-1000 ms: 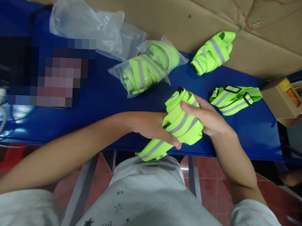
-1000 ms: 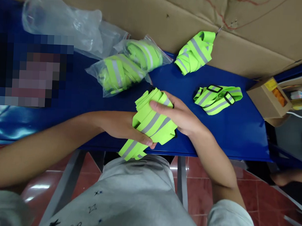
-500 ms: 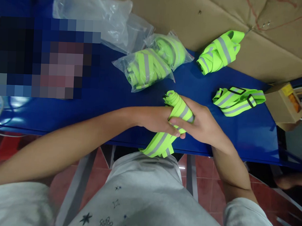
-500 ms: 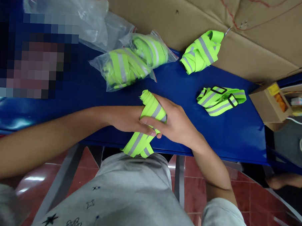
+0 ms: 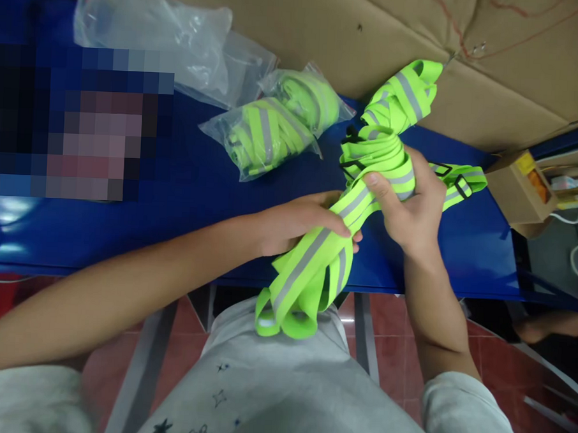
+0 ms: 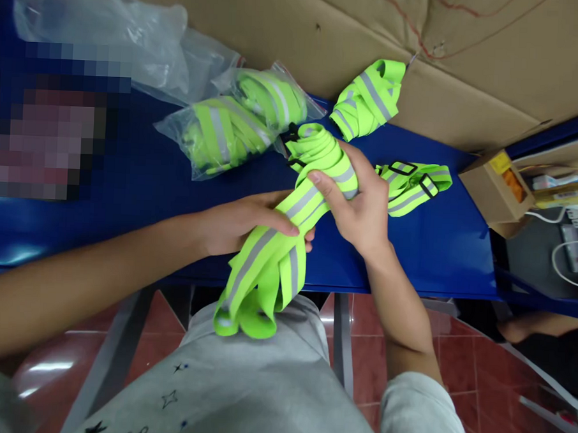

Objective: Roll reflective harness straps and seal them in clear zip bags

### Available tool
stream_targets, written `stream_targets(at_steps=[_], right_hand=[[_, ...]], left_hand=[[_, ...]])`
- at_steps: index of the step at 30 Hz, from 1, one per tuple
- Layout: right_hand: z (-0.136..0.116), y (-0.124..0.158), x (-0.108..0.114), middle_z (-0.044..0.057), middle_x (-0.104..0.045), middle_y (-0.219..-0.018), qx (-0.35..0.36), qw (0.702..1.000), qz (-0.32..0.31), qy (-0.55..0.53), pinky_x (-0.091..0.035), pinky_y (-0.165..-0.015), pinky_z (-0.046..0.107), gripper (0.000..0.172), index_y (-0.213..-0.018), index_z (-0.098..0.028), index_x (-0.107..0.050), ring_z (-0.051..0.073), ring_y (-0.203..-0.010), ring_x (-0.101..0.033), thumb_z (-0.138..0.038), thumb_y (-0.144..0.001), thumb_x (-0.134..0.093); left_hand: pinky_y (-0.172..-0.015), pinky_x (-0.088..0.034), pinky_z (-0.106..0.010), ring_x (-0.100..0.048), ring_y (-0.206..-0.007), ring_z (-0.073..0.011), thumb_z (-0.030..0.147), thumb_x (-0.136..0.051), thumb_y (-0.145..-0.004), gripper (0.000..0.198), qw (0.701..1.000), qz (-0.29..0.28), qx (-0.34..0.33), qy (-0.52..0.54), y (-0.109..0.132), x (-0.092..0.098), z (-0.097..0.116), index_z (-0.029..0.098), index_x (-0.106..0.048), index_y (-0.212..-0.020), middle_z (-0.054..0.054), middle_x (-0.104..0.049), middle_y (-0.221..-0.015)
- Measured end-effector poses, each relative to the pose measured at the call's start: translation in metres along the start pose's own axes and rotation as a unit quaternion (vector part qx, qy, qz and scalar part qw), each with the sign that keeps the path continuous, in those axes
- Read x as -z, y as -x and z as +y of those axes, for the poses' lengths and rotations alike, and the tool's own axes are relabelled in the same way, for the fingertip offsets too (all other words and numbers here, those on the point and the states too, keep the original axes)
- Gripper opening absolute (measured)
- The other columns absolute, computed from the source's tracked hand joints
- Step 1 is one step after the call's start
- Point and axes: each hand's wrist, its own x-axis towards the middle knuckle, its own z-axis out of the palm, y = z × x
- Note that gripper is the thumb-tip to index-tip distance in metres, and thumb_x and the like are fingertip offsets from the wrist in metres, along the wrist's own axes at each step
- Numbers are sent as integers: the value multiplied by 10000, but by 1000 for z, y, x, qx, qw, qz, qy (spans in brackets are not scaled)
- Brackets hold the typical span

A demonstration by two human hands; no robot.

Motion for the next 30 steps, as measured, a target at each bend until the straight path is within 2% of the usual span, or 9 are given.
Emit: stream_targets(at_steps=[6, 10, 14, 16, 20, 22, 26, 28, 30], right_hand=[[1, -2, 6, 74, -745, -1252, 5, 1000, 13, 27, -596, -1029, 518, 479, -1320, -305, -653, 341, -1214, -700, -621, -960, -665], [-1, -5, 10, 43, -779, -1132, -34, 999, 4, -12, -621, -958, 461, 449, -1195, -308, -699, 283, -1031, -733, -661, -917, -703], [-1, -6, 14, 42, -784, -1062, -37, 999, -5, -7, -630, -868, 437, 465, -1148, -295, -706, 266, -943, -724, -682, -890, -724], [0, -5, 16, 43, -784, -1072, -29, 999, -25, 3, -627, -848, 424, 446, -1146, -307, -705, 262, -943, -725, -675, -895, -724], [3, -5, 16, 38, -768, -997, -3, 1000, 28, 6, -611, -787, 418, 395, -1144, -281, -714, 251, -871, -716, -604, -918, -737], [4, -6, 13, 33, -761, -971, -6, 998, 55, 2, -607, -788, 416, 353, -1153, -264, -715, 241, -849, -709, -540, -934, -744], [-1, -4, 5, 63, -767, -1151, 7, 998, 64, 6, -612, -969, 471, 368, -1239, -238, -699, 283, -1057, -738, -478, -963, -730], [-7, -1, 2, 73, -736, -1297, 13, 997, 63, 44, -573, -1100, 485, 396, -1309, -268, -677, 304, -1223, -704, -494, -984, -696], [-12, 1, 2, 67, -703, -1376, 8, 995, 56, 77, -539, -1170, 493, 423, -1353, -300, -659, 314, -1306, -669, -524, -994, -669]], left_hand=[[-592, -505, -216, -640, -632, -111, 469, -876, -825, 385, 995, 32, -95, 5, -3, 4, 4, 161, -668, -923, 6, -690, -772], [-576, -506, -206, -640, -621, -103, 530, -838, -857, 405, 996, 4, -92, 3, -1, 4, 8, 162, -687, -935, -7, -718, -803], [-361, -252, -192, -374, -372, -45, 704, -842, -760, 576, 991, -43, -72, -101, 3, 6, 14, 195, -574, -780, 57, -521, -550], [-361, -244, -201, -370, -369, -58, 772, -804, -747, 620, 983, -42, -76, -160, 3, 10, 17, 210, -543, -770, 66, -464, -513], [-570, -490, -204, -646, -675, -129, 685, -829, -781, 551, 941, -32, -89, -324, 4, 13, 14, 207, -650, -988, 5, -703, -830], [-663, -534, -230, -686, -813, -170, 626, -820, -819, 523, 925, -36, -100, -365, 4, 9, 9, 205, -649, -1079, -18, -722, -943], [-731, -526, -263, -669, -901, -206, 481, -829, -834, 423, 906, 89, -182, -371, 2, -2, 0, 200, -648, -1092, -34, -700, -972], [-762, -533, -282, -681, -926, -221, 398, -844, -803, 409, 917, 107, -158, -350, -1, -6, -4, 190, -658, -1102, -45, -721, -997], [-790, -556, -313, -711, -925, -231, 296, -792, -797, 381, 958, 64, -88, -266, -4, -6, -7, 170, -662, -1132, -65, -754, -997]])
